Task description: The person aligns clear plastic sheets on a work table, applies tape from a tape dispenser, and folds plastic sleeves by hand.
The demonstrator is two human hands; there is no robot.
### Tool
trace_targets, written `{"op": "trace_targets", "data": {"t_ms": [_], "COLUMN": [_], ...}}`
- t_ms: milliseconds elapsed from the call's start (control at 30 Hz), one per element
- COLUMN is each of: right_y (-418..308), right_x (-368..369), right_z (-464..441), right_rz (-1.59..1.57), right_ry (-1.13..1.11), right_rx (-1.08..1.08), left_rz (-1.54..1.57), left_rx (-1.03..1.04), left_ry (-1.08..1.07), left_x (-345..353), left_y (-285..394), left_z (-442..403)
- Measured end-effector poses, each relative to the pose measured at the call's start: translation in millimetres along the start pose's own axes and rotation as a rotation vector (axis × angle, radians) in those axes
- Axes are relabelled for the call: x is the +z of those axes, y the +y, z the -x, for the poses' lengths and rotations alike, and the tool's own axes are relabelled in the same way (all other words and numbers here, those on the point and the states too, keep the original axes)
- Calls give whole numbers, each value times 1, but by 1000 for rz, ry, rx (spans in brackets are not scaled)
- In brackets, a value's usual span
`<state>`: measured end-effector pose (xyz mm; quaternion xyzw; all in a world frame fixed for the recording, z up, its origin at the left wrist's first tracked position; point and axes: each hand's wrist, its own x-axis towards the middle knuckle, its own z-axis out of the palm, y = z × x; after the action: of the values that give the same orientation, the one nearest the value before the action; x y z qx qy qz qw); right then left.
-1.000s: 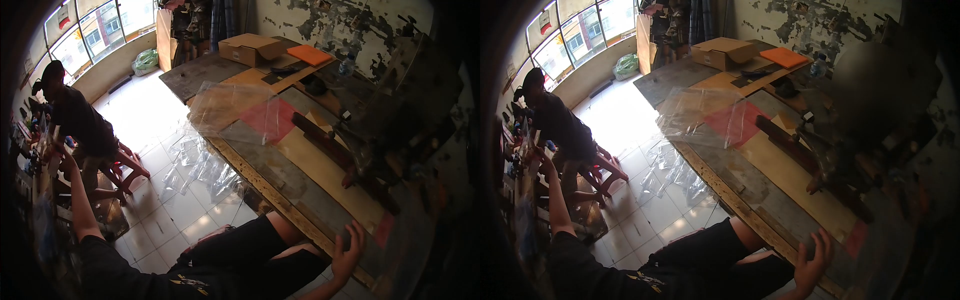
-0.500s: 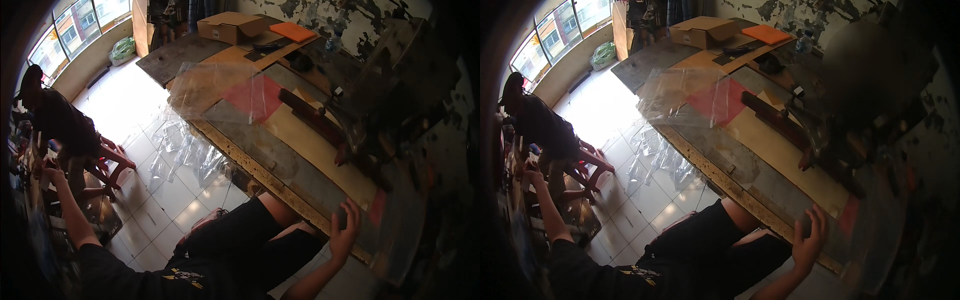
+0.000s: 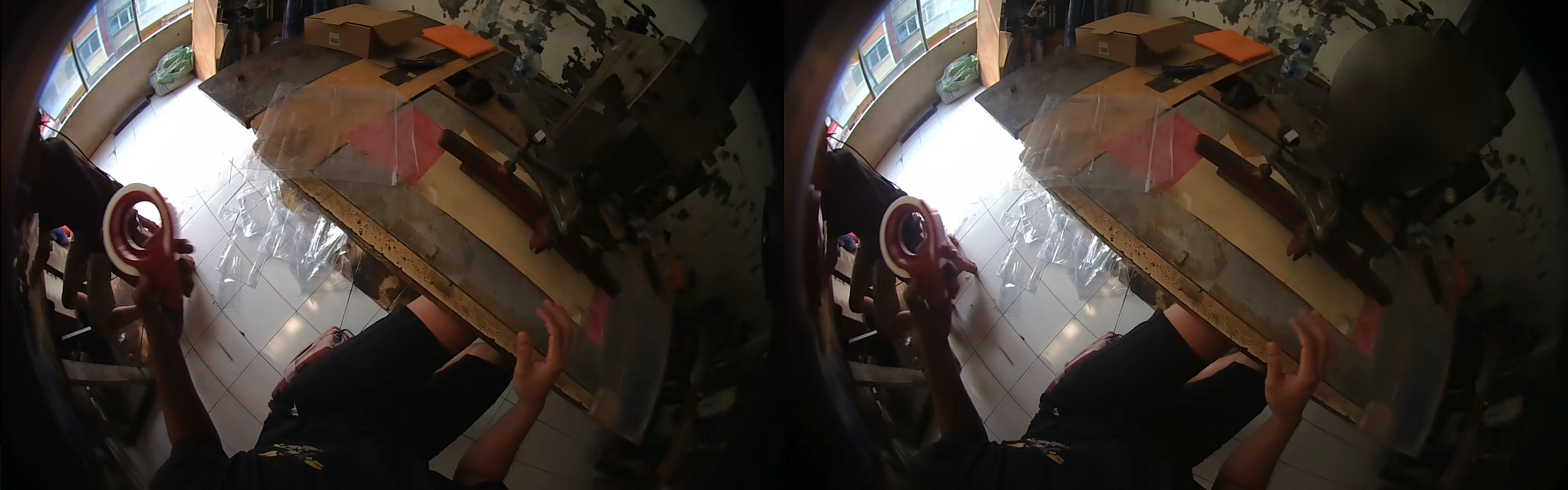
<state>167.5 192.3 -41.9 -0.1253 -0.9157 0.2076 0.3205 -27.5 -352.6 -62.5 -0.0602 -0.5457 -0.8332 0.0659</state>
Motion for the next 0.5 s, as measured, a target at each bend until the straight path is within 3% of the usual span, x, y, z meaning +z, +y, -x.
{"op": "trace_targets", "data": {"t_ms": [67,100,133,200,233,300,367,433,467,500], "right_y": [-40,-58,-73,-94,-97,-98,-85,-83,-85,-89], "right_x": [3,1,-5,-19,-26,-36,-37,-45,-48,-49], "right_z": [0,-1,-3,-4,-4,-9,1,11,18,21], "right_rz": [-185,-268,-259,-288,-274,-282,-284,-104,-39,-34], "right_ry": [-36,-62,-47,-166,-151,-618,-627,-613,-626,-635], "right_rx": [-180,-257,-240,-458,-440,-512,-523,-517,-521,-514], "left_rz": [-44,-7,13,-3,-17,-98,-42,-53,-146,-132], "left_rx": [-272,-543,-674,-839,-946,-1015,-933,-1162,-996,-1001], "left_ry": [-496,-674,-926,-1280,-1407,-1619,-1722,-1922,-1935,-1938], "left_x": [82,93,97,159,182,202,225,240,241,247], "left_y": [-3,-14,-50,-68,-72,-95,-105,-112,-120,-118], "left_z": [9,10,4,13,23,34,39,35,39,36]}}
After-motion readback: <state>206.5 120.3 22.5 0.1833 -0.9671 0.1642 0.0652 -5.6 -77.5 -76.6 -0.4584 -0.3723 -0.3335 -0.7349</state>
